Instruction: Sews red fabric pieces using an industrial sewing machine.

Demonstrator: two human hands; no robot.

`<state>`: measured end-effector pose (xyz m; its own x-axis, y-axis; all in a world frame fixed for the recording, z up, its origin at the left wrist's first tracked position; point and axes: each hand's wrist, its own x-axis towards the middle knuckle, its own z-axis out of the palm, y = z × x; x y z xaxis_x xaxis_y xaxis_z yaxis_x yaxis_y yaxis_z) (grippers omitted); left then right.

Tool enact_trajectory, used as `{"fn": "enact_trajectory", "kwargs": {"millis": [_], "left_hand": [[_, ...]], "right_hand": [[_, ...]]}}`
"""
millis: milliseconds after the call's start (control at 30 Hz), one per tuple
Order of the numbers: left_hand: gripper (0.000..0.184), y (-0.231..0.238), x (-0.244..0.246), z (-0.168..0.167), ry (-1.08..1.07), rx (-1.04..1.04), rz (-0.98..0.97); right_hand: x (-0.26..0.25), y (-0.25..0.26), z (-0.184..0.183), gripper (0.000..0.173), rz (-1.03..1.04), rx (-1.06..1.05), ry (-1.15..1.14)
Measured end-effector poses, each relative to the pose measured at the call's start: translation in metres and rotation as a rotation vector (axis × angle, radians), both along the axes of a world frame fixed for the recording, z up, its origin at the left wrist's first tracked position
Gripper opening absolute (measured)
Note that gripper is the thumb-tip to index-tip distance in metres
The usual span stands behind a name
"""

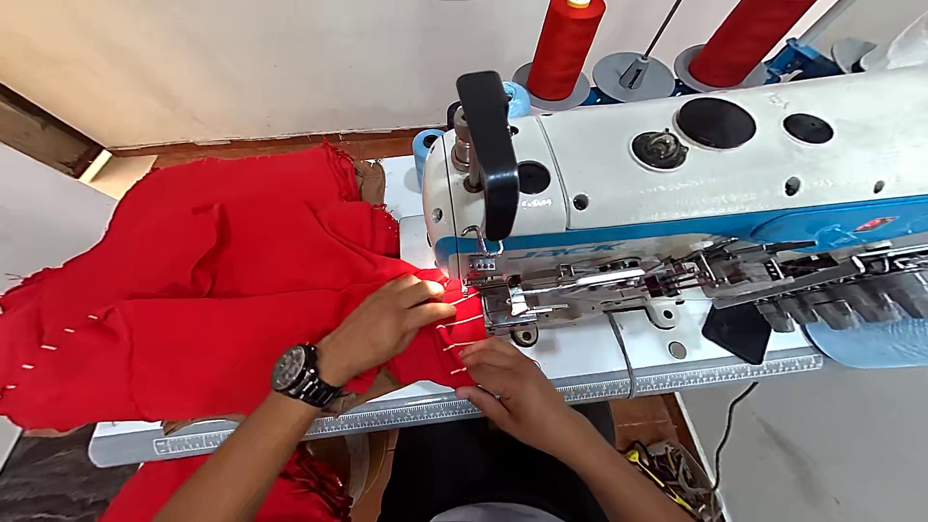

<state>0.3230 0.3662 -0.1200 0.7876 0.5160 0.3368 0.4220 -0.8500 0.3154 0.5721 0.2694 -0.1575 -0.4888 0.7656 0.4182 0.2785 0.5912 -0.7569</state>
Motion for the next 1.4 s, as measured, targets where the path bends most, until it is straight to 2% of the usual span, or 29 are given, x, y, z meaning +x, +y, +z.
{"fn": "enact_trajectory", "kwargs": {"millis": [100,233,533,967,1400], "left_hand": [[0.025,0.005,0.01,0.023,-0.002,0.009,-0.096],[0.023,0.01,0.022,0.042,0.155,0.07,-0.16],[0.021,0.016,0.026,0.055,0.309,0.192,-0.208],[0.021,0.011,0.026,0.068,0.371,0.199,-0.187],[0.019,0.016,0.024,0.066,0.351,0.21,-0.178]], "right_hand": [[-0.003,0.001,0.002,0.026,-0.044,0.038,-0.013],[-0.001,0.007,0.004,0.026,-0.024,0.038,-0.004],[-0.002,0.011,0.006,0.026,0.009,0.02,0.007],[0.001,0.011,0.006,0.026,0.068,-0.025,0.024],[0.005,0.018,0.007,0.026,0.138,-0.05,0.068]]}}
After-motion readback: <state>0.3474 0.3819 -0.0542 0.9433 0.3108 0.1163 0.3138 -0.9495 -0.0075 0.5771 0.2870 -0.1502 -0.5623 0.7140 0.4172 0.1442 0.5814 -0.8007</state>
